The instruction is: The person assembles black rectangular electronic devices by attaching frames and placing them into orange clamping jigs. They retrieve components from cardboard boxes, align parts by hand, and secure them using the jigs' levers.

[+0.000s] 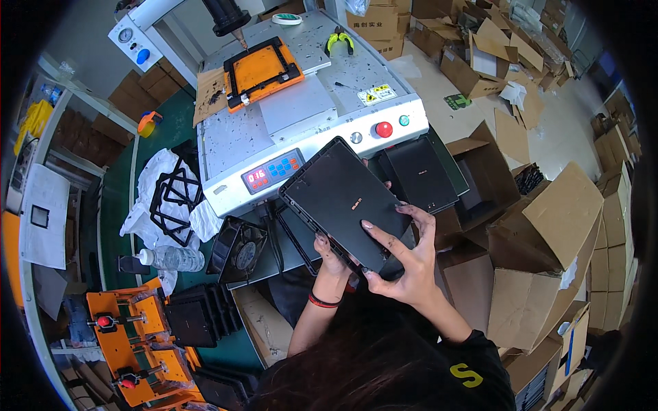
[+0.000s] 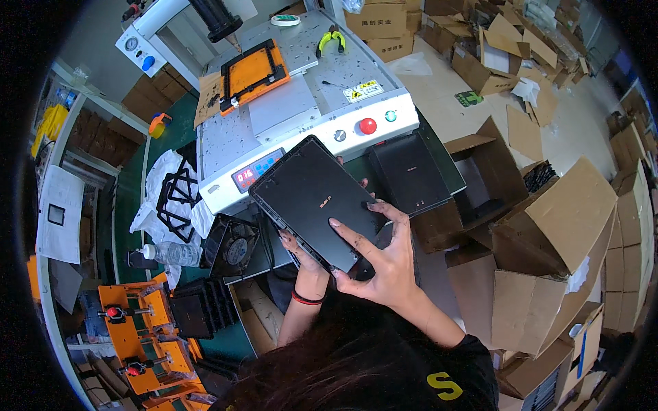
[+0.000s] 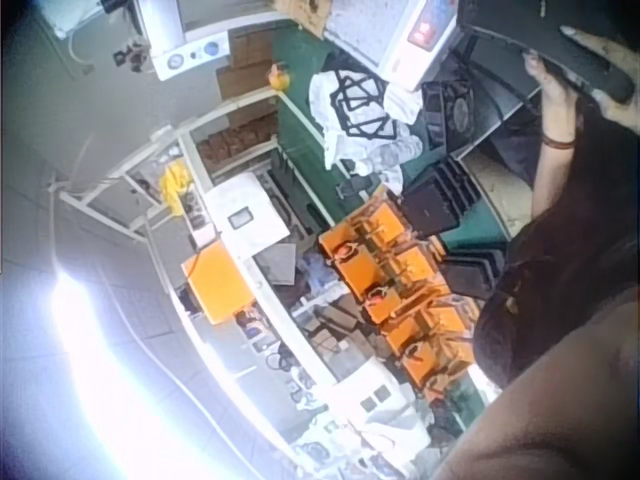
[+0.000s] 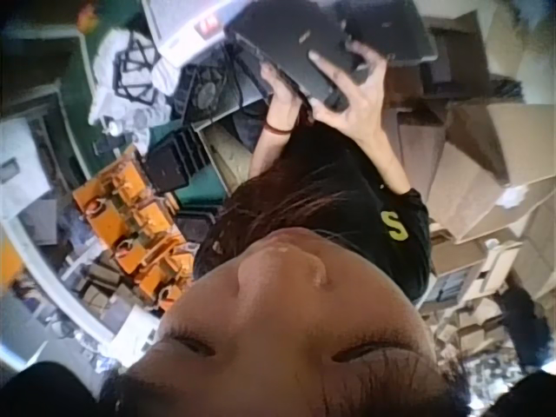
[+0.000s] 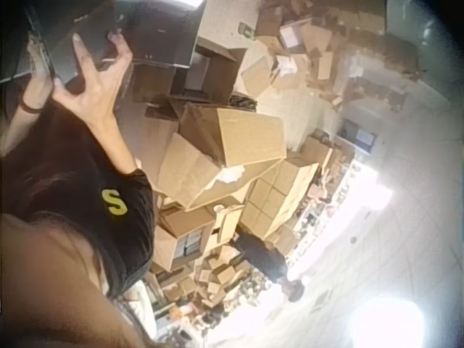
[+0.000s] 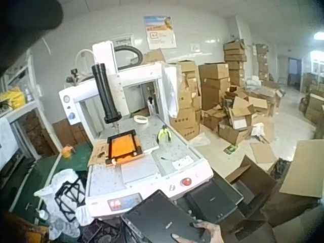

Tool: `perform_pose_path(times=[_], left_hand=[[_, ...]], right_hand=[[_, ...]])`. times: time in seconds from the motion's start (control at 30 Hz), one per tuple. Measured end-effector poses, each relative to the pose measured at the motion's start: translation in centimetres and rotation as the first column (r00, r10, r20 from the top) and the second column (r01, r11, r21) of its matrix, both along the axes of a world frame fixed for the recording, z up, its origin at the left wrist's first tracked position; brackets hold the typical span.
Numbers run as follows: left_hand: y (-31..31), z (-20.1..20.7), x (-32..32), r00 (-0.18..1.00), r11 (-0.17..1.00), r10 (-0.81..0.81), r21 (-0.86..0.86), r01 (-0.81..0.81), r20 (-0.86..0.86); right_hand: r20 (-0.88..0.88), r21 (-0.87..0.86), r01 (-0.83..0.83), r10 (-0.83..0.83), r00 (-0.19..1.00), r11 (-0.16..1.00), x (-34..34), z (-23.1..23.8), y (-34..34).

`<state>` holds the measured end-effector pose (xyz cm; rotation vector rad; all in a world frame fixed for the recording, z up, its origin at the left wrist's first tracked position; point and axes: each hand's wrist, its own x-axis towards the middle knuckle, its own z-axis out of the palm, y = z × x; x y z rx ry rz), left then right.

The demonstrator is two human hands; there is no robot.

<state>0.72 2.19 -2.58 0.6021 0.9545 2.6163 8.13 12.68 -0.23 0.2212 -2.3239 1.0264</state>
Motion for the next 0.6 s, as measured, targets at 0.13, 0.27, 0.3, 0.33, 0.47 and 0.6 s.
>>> perform_pose_path(times=[0.13,0.27,0.3,0.33,0.47,0.6], left_hand=[[-0.1,-0.5,0.1,0.999,0.999,-0.027,0.042,0.026,0.028],[-0.1,-0.8,0.1,0.999,0.999,-0.043,0.029,0.043,0.020],[0.0,-0.7,0.2,0.999,0.999,-0.024,0.048,0.022,0.036],[0.3,-0.4,0.3,0.999,0.998,-0.007,0.068,0.003,0.053],[0.5,-0.3,0.4,0.997,0.997,0.016,0.078,-0.022,0.075],[0.6,-1.4,0.1,0.993,0.975,-0.062,0.217,0.039,0.100]], right_hand=[[0.004,0.011,-0.002,0.002,1.000,1.000,0.0,0.1,-0.1],[0.023,0.055,-0.002,0.001,1.000,0.998,0.0,0.4,-0.1],[0.028,0.061,-0.003,0.001,1.000,0.998,0.0,0.5,-0.1],[0.034,0.068,-0.002,-0.001,0.999,0.998,0.0,0.5,-0.1],[0.065,0.145,0.002,-0.012,0.998,0.989,0.0,0.6,-0.2],[0.086,0.216,-0.023,0.005,0.996,0.976,-0.2,1.0,-0.6]])
